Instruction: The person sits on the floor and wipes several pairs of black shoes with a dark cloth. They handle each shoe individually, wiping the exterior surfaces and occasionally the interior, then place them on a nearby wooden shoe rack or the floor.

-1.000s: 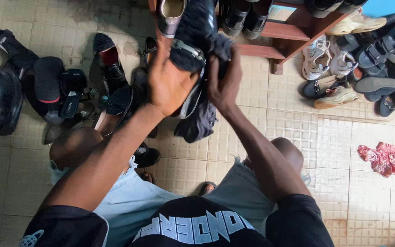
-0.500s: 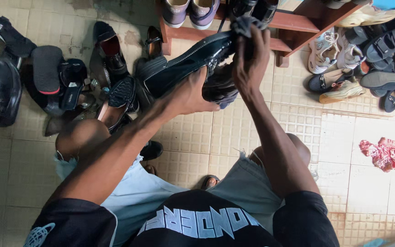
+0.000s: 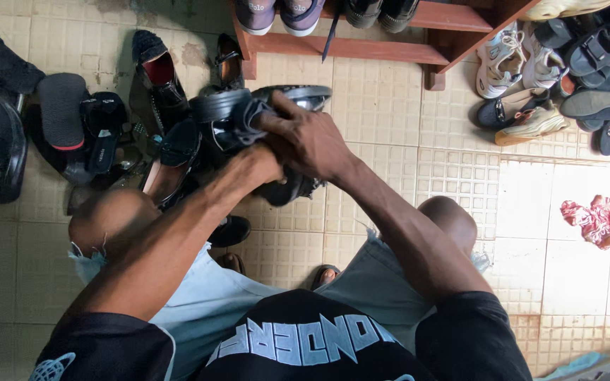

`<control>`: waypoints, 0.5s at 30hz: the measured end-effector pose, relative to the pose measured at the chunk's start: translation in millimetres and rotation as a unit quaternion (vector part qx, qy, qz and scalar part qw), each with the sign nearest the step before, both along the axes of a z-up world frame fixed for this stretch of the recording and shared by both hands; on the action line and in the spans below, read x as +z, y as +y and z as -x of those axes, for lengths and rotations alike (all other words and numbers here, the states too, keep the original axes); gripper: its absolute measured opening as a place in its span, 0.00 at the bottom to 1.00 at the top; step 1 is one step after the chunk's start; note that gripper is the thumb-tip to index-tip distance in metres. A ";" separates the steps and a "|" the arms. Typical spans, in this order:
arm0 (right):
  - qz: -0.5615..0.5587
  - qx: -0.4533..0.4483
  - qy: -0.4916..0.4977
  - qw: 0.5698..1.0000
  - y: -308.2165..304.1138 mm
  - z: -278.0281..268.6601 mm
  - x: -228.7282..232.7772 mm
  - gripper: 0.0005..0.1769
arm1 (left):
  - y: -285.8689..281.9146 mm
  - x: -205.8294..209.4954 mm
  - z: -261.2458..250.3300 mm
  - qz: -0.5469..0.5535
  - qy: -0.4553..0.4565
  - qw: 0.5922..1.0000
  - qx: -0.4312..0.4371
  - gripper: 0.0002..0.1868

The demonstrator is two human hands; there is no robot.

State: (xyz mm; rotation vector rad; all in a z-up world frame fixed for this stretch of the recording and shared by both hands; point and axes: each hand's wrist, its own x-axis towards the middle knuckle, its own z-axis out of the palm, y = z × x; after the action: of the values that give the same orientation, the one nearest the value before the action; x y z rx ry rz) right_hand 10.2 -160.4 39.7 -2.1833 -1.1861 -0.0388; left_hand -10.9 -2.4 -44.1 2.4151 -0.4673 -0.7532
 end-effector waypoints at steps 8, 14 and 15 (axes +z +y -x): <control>-0.073 -0.207 -0.032 0.975 -17.6 -47.5 -17.6 0.10 | 2.4 23.2 -19.5 0.022 -0.151 0.986 0.067 0.67; -0.205 -0.281 0.029 0.937 -43.3 -82.3 -48.3 0.16 | 6.1 26.9 -19.9 0.114 -0.180 0.971 0.106 0.74; -0.222 -0.296 0.046 0.928 -45.3 -85.4 -50.3 0.17 | 5.2 32.2 -22.7 0.115 -0.153 0.974 0.121 0.74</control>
State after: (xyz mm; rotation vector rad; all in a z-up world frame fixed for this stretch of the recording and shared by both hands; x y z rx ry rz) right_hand 95.6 -205.7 -10.5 -2.0172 -0.3748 -0.4131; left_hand 11.7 2.8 -11.8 2.3178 -0.3475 -0.2090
